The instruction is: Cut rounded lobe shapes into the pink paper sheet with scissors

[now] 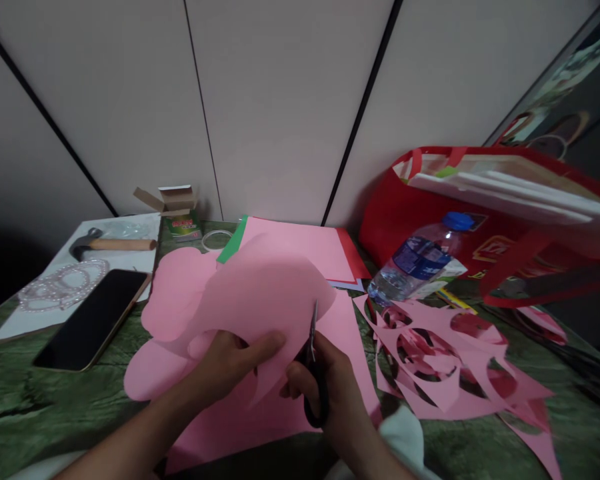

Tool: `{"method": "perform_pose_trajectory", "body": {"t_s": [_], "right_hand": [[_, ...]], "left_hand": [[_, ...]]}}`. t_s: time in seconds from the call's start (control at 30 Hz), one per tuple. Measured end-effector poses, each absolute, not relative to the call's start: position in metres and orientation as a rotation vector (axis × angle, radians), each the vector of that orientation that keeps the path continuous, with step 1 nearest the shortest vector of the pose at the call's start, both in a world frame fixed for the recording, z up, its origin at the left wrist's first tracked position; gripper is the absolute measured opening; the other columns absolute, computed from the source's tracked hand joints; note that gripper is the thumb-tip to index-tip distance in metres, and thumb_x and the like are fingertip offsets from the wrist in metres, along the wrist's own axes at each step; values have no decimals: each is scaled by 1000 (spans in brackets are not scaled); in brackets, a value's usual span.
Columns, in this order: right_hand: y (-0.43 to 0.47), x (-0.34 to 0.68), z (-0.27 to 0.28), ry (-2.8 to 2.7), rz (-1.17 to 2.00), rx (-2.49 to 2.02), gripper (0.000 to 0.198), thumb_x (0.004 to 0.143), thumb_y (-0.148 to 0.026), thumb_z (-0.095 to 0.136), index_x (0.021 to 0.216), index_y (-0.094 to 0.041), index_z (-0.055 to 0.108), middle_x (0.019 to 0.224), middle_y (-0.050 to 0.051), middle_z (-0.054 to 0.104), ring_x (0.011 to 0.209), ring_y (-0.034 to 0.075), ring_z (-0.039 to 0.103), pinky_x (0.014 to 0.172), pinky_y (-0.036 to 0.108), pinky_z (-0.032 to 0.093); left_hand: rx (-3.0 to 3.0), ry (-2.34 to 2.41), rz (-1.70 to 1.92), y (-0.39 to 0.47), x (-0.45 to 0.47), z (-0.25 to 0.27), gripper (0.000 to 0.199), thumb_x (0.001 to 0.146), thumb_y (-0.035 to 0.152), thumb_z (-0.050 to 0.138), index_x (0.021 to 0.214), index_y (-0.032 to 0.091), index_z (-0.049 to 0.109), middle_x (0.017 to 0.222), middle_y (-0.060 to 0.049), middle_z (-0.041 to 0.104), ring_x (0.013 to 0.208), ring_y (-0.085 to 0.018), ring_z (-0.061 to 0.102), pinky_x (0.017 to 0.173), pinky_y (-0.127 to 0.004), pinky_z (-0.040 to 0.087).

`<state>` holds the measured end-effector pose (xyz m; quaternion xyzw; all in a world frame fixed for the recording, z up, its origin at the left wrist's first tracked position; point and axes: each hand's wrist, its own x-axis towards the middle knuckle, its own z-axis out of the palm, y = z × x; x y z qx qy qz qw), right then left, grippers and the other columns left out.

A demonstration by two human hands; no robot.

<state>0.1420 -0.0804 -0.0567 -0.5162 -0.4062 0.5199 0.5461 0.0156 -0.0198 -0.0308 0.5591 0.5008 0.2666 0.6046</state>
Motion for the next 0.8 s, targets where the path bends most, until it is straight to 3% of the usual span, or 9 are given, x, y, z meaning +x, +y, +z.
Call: {"method": "perform_pose_trajectory", "body": {"t_s": [0.3,0.5,0.8], "right_hand": [[-80,141,-62,-967,1243,-1202,28,66,-38,65,70,-19,44,53,-6,47,46,10,46,44,21,35],[-79,146,-62,-982,1240,-1101,33,61,-29,72,70,-19,43,63,-5,44,55,9,39,49,21,32],[-79,148,-60,-979,1258,-1083,33,60,-29,74,76,-20,47,67,-3,48,60,12,42,53,22,34]], "left_hand": [[1328,1122,644,-17,11,-37,27,69,41,60,70,15,66,68,-5,72,69,-21,65,61,-28,51],[1392,1127,671,-17,12,-35,30,69,38,61,88,16,67,91,-6,71,89,-24,63,75,-31,51],[1400,1090,646,-17,11,-34,28,69,36,62,89,17,66,90,-6,71,89,-26,63,77,-35,51]]}}
